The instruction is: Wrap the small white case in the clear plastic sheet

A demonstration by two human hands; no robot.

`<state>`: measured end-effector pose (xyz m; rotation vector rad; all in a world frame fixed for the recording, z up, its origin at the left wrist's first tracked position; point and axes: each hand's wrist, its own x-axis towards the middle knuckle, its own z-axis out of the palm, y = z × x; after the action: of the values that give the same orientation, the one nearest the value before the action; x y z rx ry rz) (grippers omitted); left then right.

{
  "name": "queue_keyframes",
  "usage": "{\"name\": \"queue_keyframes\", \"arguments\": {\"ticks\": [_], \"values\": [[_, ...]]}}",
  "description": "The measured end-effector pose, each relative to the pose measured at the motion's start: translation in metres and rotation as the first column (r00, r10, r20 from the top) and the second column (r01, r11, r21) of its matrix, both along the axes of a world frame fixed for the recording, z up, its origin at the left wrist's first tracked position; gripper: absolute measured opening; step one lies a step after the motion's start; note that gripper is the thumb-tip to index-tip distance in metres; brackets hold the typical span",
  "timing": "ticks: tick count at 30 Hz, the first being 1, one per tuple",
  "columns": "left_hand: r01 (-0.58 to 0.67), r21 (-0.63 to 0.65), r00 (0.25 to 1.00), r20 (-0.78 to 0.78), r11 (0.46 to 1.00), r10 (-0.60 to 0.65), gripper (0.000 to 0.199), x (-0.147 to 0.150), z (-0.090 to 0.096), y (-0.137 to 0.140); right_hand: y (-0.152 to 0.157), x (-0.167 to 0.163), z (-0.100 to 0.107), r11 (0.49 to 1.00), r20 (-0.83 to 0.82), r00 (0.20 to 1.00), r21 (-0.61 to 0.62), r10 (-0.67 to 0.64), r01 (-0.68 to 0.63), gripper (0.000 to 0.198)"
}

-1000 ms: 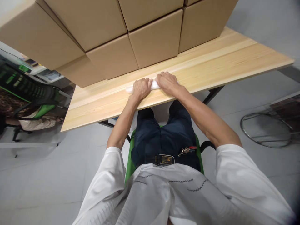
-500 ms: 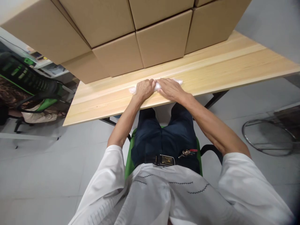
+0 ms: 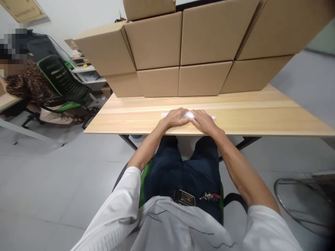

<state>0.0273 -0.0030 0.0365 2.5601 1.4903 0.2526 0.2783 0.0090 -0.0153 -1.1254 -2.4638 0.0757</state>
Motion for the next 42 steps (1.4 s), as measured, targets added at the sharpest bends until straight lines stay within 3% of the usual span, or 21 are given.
{"name": "queue_keyframes", "arguments": {"ticks": [7, 16, 25, 42], "values": [[-0.032, 0.028, 0.999, 0.012, 0.999, 0.032, 0.063, 0.003, -0.007, 0.003, -0.001, -0.002, 0.000, 0.999, -0.011, 0.999, -0.024, -0.040, 0.040, 0.060], [-0.120, 0.085, 0.992, -0.020, 0.989, 0.122, 0.062, 0.011, -0.014, -0.002, -0.006, -0.017, 0.008, 0.987, 0.082, 0.983, 0.011, -0.163, 0.162, 0.043], [-0.196, 0.105, 0.980, -0.003, 0.975, 0.198, 0.058, 0.017, -0.014, -0.007, -0.016, -0.020, 0.015, 0.962, 0.132, 0.957, -0.056, -0.260, 0.269, 0.055], [-0.236, 0.007, 0.913, 0.344, 0.972, 0.219, 0.069, 0.028, -0.018, 0.001, -0.037, -0.029, 0.041, 0.883, 0.200, 0.890, -0.159, -0.410, 0.442, 0.072]]}}
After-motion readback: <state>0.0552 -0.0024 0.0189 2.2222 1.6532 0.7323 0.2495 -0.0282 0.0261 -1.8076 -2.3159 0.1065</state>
